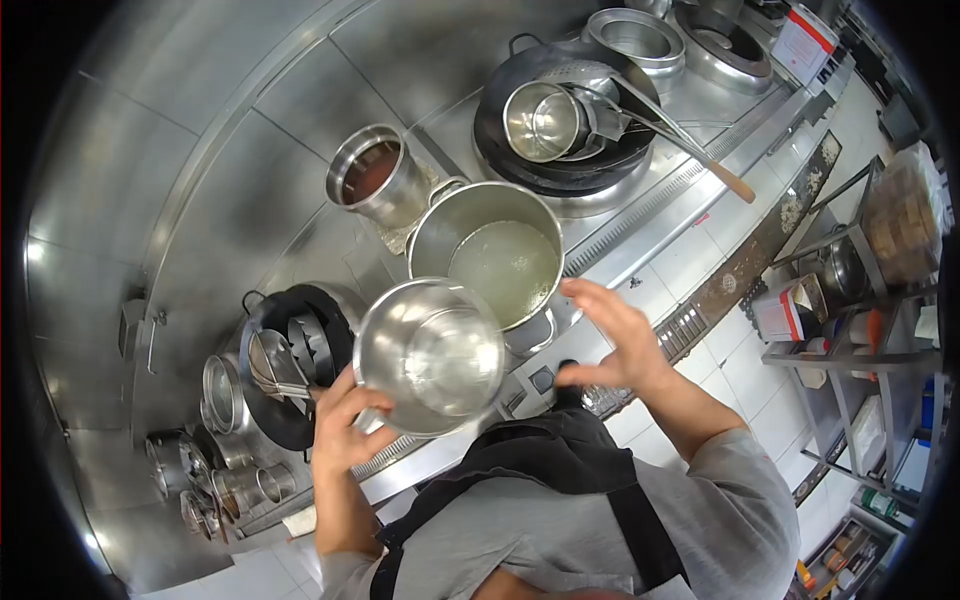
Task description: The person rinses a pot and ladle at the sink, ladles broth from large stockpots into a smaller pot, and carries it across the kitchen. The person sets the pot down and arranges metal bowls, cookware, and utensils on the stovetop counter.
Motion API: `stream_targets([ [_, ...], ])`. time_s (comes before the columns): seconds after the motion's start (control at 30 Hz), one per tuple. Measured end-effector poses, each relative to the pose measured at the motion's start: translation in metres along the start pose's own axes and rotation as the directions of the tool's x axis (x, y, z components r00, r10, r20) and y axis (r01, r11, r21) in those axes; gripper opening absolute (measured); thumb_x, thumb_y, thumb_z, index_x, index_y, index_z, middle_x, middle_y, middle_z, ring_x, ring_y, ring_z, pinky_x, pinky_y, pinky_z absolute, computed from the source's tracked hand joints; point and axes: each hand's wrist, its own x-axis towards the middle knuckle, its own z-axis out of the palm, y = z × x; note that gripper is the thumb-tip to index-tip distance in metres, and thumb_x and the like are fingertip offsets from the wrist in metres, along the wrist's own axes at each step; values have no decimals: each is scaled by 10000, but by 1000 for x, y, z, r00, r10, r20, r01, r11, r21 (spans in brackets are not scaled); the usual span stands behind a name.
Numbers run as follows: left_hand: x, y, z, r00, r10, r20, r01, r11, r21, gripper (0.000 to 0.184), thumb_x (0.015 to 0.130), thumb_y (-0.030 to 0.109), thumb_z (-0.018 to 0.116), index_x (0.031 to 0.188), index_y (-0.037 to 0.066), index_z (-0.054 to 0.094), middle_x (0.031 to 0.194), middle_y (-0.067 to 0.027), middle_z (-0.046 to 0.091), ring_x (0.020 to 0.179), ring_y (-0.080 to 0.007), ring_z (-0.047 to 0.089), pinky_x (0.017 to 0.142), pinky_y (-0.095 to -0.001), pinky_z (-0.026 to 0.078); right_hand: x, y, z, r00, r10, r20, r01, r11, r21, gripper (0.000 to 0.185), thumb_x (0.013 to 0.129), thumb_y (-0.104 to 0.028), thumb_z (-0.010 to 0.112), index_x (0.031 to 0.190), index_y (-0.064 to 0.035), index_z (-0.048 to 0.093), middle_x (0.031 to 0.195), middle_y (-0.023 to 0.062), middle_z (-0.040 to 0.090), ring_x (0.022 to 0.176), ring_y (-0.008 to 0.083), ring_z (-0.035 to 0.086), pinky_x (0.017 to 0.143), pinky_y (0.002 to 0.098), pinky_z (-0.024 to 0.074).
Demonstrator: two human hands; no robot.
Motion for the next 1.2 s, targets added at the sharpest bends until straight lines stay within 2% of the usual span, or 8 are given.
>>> stream_targets([
  [0.1,74,14,29,959,224,171,-214,974,-80,266,607,149,818,801,68,654,963,-136,617,782,-296,646,640,-333,512,1,-16,-23,975,-171,142,193,967,-167,733,591,-458,854,1171,-88,601,1332,251,475,1133,410,561,910,416,501],
  [0.2,139,23,70,854,236,464,-200,972,-126,375,686,187,789,1011,78,635,1165,-171,606,963,-325,638,773,-341,533,-26,0,-69,1000,-11,-29,3,962,-274,659,520,-446,885,976,-57,608,1270,258,519,1123,397,574,893,412,502],
  [0.33,244,16,124,804,370,465,-150,884,-444,600,779,160,733,1316,60,486,1345,-122,516,1206,-250,532,910,-410,513,-86,14,-109,975,72,-212,-153,904,-400,633,492,-433,897,855,-29,574,1205,243,558,1097,365,589,844,392,512],
  [0.43,355,-36,157,962,108,252,-159,969,191,600,743,181,695,1293,25,513,1180,-204,615,1110,-277,601,925,-360,498,-132,12,-119,883,187,-430,-385,812,-438,617,482,-390,911,840,-29,562,1181,224,568,1045,342,604,813,384,515],
  [0.6,494,-191,224,997,75,10,-64,765,640,664,718,215,663,1253,-114,445,1295,-258,501,1237,-386,462,1060,-413,374,-187,5,-122,720,277,-637,-645,606,-466,558,485,-295,911,836,-43,558,1163,205,574,1032,359,591,823,414,501],
  [0.7,503,-194,234,947,-307,97,220,836,503,623,752,265,672,1277,-13,485,1227,-214,580,1157,-349,551,1016,-412,429,-214,-3,-116,643,359,-676,-728,561,-394,569,473,-299,911,835,-39,556,1150,202,578,1047,370,580,841,425,493],
  [0.93,506,-189,187,990,-38,137,-3,957,288,284,708,230,710,761,55,492,697,-122,561,674,-275,527,653,-392,436,-214,2,-105,650,412,-639,-724,591,-355,568,476,-314,915,823,-36,560,1145,206,583,1049,369,581,848,427,491],
  [1.2,393,-151,5,980,-145,-135,153,987,49,263,728,273,669,766,30,578,699,-65,569,648,-157,502,592,-330,409,-154,12,-107,847,255,-466,-476,755,-451,574,490,-391,911,822,-45,595,1154,213,587,1041,370,582,846,430,489],
])
